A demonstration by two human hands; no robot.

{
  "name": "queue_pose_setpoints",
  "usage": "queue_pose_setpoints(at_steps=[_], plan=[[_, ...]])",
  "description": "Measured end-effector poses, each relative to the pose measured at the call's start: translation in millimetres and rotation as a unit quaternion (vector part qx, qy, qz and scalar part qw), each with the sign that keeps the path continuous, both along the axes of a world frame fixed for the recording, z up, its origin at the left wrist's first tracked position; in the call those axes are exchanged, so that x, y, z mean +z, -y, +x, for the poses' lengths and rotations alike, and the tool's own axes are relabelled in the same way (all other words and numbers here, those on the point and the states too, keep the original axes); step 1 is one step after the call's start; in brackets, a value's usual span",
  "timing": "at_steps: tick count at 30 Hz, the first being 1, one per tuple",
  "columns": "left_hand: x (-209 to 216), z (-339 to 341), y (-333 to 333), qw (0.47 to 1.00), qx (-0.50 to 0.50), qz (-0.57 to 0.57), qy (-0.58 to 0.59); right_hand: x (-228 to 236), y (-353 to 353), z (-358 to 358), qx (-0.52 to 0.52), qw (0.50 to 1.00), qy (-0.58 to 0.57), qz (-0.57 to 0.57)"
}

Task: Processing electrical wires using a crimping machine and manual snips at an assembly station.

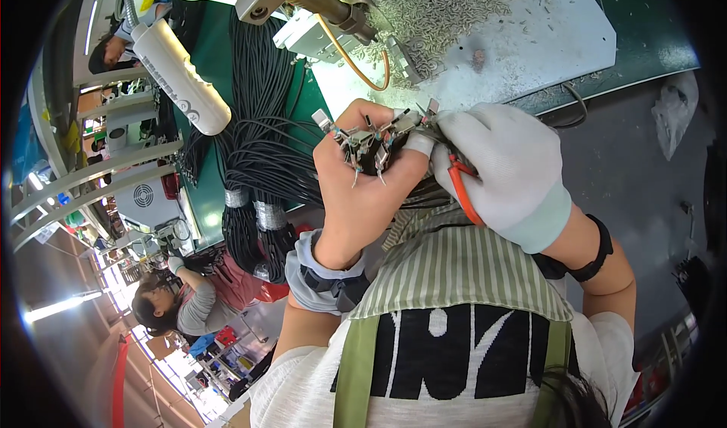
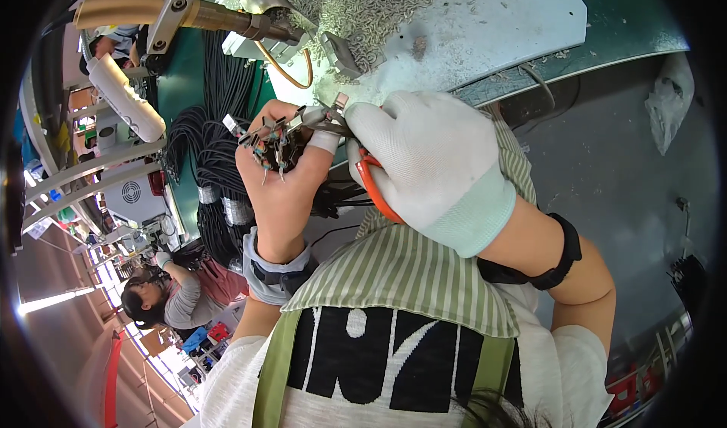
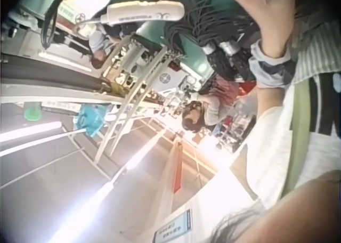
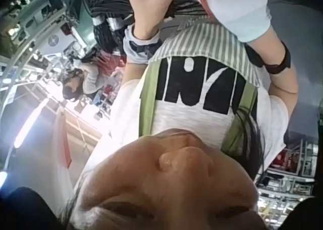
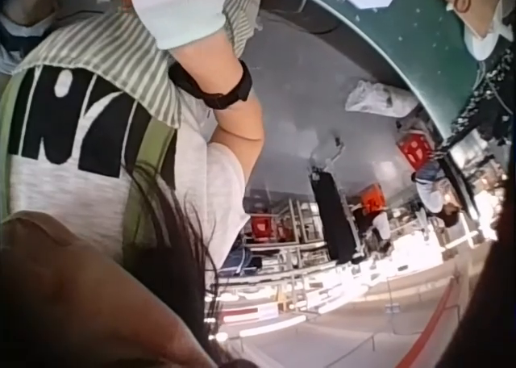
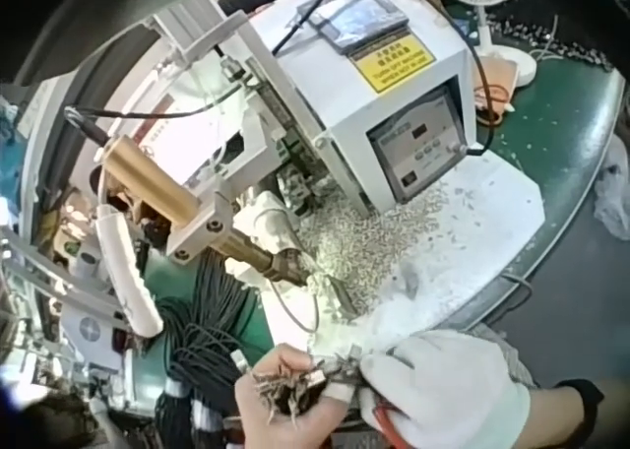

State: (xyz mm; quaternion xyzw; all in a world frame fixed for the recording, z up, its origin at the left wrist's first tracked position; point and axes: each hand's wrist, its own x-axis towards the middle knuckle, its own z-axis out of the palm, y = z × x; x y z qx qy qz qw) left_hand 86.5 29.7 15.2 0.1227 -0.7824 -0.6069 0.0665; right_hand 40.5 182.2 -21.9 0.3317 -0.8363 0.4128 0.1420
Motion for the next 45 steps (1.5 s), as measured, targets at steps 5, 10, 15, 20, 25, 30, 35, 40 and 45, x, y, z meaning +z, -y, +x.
queue_pose_setpoints(at_steps=[5, 10, 15, 20, 25, 30, 35, 40, 45], plan=[[1.0, -4.3, 4.3, 0.997, -0.002, 0.040, 0.071, -2.9, 0.3, 4.4, -0.001, 1.000, 0.017, 0.024], [-11.6, -4.4, 15.4, 0.992, 0.024, 0.041, 0.116, -10.5, -9.2, 4.8, 0.034, 0.995, 0.091, -0.004], [-29.3, -14.1, 65.0, 0.950, 0.059, 0.241, 0.188, -12.1, -10.9, -10.5, 0.008, 0.975, 0.214, -0.052], [-45.2, -53.6, 70.9, 0.929, -0.018, 0.330, 0.169, -21.2, 0.6, -60.4, 0.071, 0.960, 0.268, -0.038], [-44.1, -73.3, 69.6, 0.937, -0.092, 0.292, 0.166, -11.0, 20.1, -92.4, 0.154, 0.910, 0.383, -0.048], [-30.2, -70.7, 57.0, 0.979, -0.102, 0.129, 0.120, -4.5, 23.3, -97.0, 0.153, 0.832, 0.528, -0.072], [-25.1, -68.1, 56.2, 0.989, -0.100, 0.048, 0.099, -4.6, 19.4, -100.4, 0.218, 0.826, 0.511, -0.092], [-25.9, -65.0, 53.7, 0.991, -0.085, 0.022, 0.099, -6.9, 21.2, -115.9, 0.277, 0.822, 0.497, 0.003], [-38.7, -58.8, 58.8, 0.994, -0.091, 0.011, 0.053, -51.8, 13.2, -113.7, 0.277, 0.703, 0.646, -0.107]])
